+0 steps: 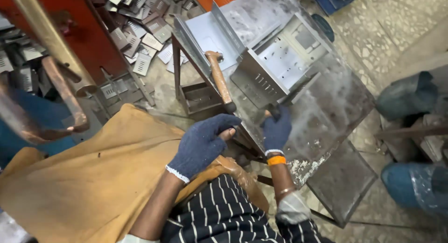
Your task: Assembling and welding metal components using a spot welding machine and a hammer to create enclosures.
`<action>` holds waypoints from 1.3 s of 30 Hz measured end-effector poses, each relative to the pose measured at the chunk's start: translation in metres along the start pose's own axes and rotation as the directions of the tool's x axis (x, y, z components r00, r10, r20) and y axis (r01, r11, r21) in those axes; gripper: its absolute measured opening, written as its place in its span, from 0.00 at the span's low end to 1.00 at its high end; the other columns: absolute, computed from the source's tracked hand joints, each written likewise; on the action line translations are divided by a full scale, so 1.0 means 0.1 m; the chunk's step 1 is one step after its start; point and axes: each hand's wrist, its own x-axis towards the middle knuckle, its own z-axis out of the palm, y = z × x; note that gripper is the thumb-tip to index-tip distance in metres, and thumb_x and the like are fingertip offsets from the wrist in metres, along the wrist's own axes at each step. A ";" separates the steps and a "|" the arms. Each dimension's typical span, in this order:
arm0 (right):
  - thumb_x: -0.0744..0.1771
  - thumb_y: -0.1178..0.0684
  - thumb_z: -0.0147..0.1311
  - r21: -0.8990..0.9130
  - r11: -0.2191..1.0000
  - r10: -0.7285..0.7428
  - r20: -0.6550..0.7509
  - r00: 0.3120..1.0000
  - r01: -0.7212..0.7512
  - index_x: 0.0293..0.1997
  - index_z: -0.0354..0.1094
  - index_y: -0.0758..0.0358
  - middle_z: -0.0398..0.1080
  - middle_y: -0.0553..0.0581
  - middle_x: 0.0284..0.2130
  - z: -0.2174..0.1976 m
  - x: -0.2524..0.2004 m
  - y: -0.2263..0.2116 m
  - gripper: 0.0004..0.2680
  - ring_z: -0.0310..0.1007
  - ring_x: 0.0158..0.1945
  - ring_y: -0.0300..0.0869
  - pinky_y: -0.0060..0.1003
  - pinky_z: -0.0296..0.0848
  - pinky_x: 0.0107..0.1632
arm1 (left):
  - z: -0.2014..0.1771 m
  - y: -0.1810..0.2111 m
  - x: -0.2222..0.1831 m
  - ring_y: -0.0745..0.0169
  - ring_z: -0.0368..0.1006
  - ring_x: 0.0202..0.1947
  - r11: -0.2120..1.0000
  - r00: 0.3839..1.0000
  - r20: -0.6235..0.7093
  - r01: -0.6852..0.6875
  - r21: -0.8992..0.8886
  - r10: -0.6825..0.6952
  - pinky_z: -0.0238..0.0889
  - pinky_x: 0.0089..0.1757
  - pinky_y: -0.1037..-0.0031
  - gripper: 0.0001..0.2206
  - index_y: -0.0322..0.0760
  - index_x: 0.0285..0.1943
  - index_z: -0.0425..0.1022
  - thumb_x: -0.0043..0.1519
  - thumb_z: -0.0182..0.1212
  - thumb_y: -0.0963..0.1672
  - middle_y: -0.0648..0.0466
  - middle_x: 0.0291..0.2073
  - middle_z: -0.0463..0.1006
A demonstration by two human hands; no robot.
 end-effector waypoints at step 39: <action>0.68 0.59 0.51 0.243 0.968 -0.238 0.968 0.075 -0.068 0.44 0.75 0.69 0.76 0.54 0.25 1.79 -2.09 -1.89 0.06 0.75 0.23 0.36 0.29 0.72 0.24 | -1.17 -1.00 -1.66 0.69 0.78 0.41 0.989 0.469 -0.870 0.077 -0.130 -0.151 0.71 0.44 0.76 0.11 0.33 0.53 0.79 0.67 0.52 0.38 0.51 0.41 0.84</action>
